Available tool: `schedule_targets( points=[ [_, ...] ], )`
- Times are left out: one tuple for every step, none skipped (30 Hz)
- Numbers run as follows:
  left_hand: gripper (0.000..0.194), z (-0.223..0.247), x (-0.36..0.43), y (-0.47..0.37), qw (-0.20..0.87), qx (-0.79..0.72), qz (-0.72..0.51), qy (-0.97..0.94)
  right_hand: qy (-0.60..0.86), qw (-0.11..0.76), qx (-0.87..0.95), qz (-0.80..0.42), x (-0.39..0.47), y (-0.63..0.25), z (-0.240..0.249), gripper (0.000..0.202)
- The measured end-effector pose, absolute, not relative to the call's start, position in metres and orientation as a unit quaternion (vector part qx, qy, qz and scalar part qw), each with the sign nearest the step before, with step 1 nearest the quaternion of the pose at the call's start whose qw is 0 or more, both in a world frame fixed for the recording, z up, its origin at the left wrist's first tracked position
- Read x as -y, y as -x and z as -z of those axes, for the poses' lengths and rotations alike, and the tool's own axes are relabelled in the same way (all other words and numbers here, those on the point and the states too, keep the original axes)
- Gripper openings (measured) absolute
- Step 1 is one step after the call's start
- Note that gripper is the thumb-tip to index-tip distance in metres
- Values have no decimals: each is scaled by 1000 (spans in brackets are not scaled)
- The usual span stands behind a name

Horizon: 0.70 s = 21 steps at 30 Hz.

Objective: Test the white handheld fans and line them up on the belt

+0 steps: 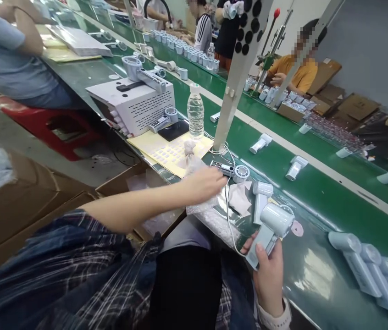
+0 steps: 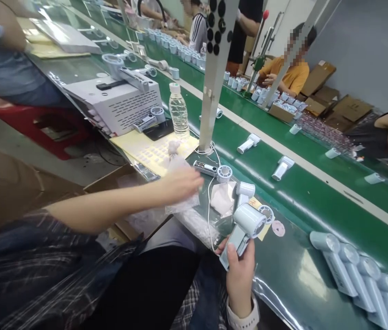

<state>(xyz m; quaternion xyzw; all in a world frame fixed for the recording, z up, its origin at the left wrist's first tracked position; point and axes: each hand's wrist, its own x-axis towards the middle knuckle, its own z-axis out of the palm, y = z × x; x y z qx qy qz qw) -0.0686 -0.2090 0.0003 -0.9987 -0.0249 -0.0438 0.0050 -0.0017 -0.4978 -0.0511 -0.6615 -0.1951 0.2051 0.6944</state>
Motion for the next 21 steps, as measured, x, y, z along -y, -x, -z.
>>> schedule_targets(
  points=[
    [18,7,219,76,-26,22,-26,999,669,685,198,-211,500,0,52,27],
    [21,14,225,83,-51,33,-78,995,679,672,198,-221,501,-1,52,29],
    [19,19,227,89,-77,49,-108,990,694,651,200,-234,501,-3,52,33],
    [16,23,226,94,-107,64,-119,985,714,622,210,-243,501,-5,51,38],
    [12,25,223,98,-142,79,-119,980,737,588,224,-247,500,-7,50,44],
    [11,25,218,101,-184,89,-114,972,759,553,242,-244,497,-7,49,51],
    [12,24,213,104,-234,96,-109,961,778,520,264,-236,493,-7,48,56],
    [12,22,209,106,-289,101,-104,946,790,492,288,-225,488,-6,46,59],
    [13,20,206,107,-348,105,-99,927,794,475,315,-213,481,-4,45,61],
    [12,19,206,108,-406,109,-88,903,791,465,343,-201,473,-2,44,60],
    [12,20,207,109,-463,115,-71,876,783,459,373,-193,465,1,43,59],
    [12,23,208,109,-514,126,-49,847,775,450,402,-186,456,3,42,57],
    [15,27,210,108,-559,147,-25,816,772,438,425,-177,447,5,42,55],
    [19,32,212,107,-601,181,2,779,776,418,441,-169,438,6,41,54],
    [22,37,212,106,-636,222,30,738,787,391,449,-162,430,6,40,53],
    [24,42,211,105,-662,264,54,699,800,356,455,-159,422,6,39,52],
    [25,45,209,104,-678,300,73,667,814,316,460,-158,416,6,38,51],
    [26,46,207,103,-690,326,87,641,827,273,466,-157,411,7,36,51],
    [28,46,204,102,-693,339,100,629,837,228,474,-154,407,9,33,51],
    [29,44,204,102,-682,336,114,639,844,184,482,-148,404,12,31,51],
    [31,41,205,103,-655,320,126,673,848,144,491,-138,402,16,28,52]
  ],
)
